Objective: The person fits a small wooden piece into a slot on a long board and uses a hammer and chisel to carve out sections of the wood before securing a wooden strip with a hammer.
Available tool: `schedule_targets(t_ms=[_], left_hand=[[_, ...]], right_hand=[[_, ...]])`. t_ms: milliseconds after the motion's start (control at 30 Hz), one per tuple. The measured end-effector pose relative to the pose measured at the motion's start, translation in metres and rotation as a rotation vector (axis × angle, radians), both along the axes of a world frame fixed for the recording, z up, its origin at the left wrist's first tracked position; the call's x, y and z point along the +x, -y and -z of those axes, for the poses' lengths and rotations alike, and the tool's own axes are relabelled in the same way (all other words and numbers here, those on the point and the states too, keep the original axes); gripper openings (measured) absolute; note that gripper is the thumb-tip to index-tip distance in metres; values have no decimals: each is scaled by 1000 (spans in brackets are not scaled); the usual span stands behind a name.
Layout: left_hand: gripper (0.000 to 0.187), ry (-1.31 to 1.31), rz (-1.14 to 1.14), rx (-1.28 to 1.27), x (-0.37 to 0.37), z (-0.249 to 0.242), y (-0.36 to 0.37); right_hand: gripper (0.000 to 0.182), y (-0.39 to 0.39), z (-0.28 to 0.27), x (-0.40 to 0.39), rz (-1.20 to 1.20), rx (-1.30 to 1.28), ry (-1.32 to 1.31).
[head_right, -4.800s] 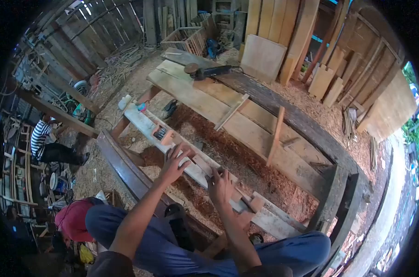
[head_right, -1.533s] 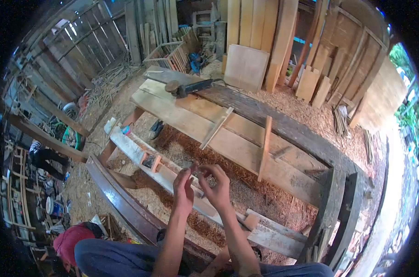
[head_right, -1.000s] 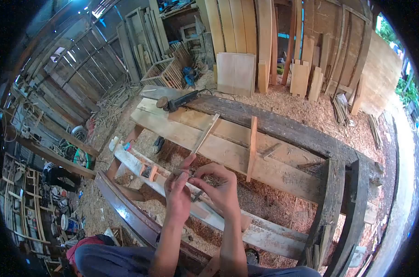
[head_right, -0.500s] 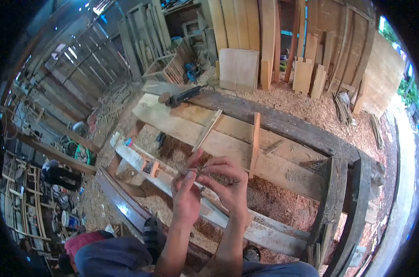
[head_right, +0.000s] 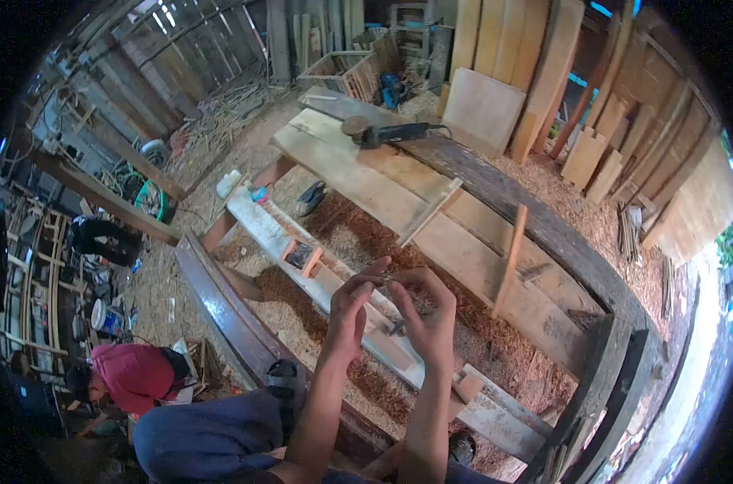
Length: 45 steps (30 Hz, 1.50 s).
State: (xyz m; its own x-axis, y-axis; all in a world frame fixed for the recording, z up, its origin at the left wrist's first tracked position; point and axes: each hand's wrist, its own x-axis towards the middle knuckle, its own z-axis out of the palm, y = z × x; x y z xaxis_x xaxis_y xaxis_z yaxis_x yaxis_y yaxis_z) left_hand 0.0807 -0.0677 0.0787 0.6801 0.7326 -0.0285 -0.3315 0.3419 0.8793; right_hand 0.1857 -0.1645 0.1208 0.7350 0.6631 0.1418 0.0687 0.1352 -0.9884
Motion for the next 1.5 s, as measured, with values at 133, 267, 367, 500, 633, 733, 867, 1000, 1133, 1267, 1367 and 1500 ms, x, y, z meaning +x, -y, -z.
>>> schedule_targets(t_ms=[133, 267, 367, 500, 633, 733, 867, 1000, 1133, 1267, 1367, 1500], left_hand=[[26, -414, -227, 321, -30, 63, -57], [25, -729, -380, 471, -74, 122, -109], [25, -1027, -527, 614, -95, 156, -130], [34, -1141, -641, 578, -94, 188, -162], [64, -1181, -579, 600, -90, 210, -197], [69, -955, -509, 515, -100, 217, -213], [69, -907, -563, 567, -104, 223, -212], [65, -952, -572, 650, -108, 221, -209], [64, -972, -557, 559, -107, 217, -205], [67, -903, -564, 513, -110, 231, -202], [68, -1015, -525, 479, -108, 218, -200], [70, -1014, -514, 444, -110, 225, -198]], right_hand=[[12, -42, 54, -27, 65, -168, -6], [15, -77, 85, -59, 12, -363, 72], [18, -111, 116, -80, -9, -373, 68], [18, -156, 155, -94, -26, -410, 85], [19, -197, 182, -101, -6, -505, 97], [19, -225, 200, -104, 8, -532, 202], [19, -254, 217, -108, -6, -585, 337], [22, -269, 219, -116, -7, -760, 617], [19, -286, 219, -116, 11, -795, 775], [15, -306, 225, -116, -3, -869, 838], [13, -306, 219, -115, 5, -838, 823], [11, -312, 210, -112, -126, -943, 705]])
